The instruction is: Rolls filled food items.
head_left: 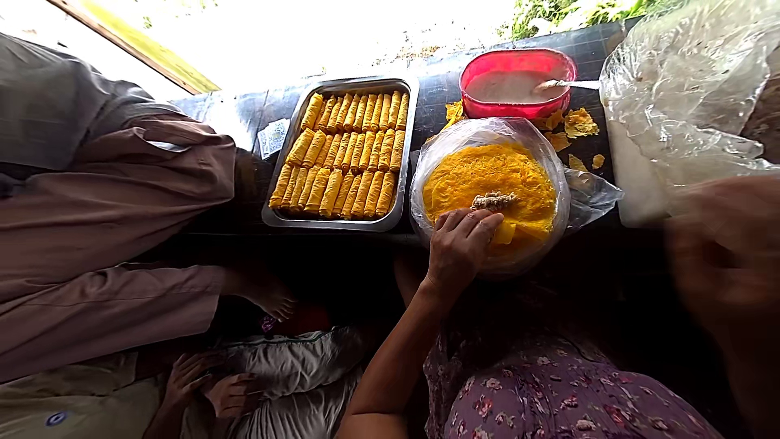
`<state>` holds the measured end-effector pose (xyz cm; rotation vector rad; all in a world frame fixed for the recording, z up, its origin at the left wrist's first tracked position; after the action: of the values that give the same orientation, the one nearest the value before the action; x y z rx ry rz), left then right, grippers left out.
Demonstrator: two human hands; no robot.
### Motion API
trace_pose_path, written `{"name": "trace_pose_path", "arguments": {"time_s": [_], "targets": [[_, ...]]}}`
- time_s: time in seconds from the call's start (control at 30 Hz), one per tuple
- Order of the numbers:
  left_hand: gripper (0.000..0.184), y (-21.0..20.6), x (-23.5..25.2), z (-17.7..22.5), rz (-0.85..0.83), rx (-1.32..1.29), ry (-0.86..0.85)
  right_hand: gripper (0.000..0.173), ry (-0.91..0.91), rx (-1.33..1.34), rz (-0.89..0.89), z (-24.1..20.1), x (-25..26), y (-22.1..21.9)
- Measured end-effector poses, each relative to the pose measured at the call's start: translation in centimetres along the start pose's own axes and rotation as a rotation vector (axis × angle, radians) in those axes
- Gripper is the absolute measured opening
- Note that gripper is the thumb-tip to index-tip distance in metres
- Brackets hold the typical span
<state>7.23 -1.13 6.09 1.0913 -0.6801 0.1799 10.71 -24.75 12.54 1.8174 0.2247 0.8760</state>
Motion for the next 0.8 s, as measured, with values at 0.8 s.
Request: {"name": "trace_pose_path", "arguments": {"time_s": [0.8], "targets": [[0.025,-3.9,7.9,-9.9,-0.551,-0.184,0.249,0.048,-0.056,0.429,-0.486,-1.3,14.2,-16.9]]}}
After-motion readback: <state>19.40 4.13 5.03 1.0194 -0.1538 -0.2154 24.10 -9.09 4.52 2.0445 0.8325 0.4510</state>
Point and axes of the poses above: each hand's wrist, its own x-axis towards the middle knuckle, its own y-axis out of the back of the hand, z = x × y, the point moved 9 cm from there along x, towards the middle knuckle, and after that the axes turned 10 degrees about -z, right-handed, at the moved point
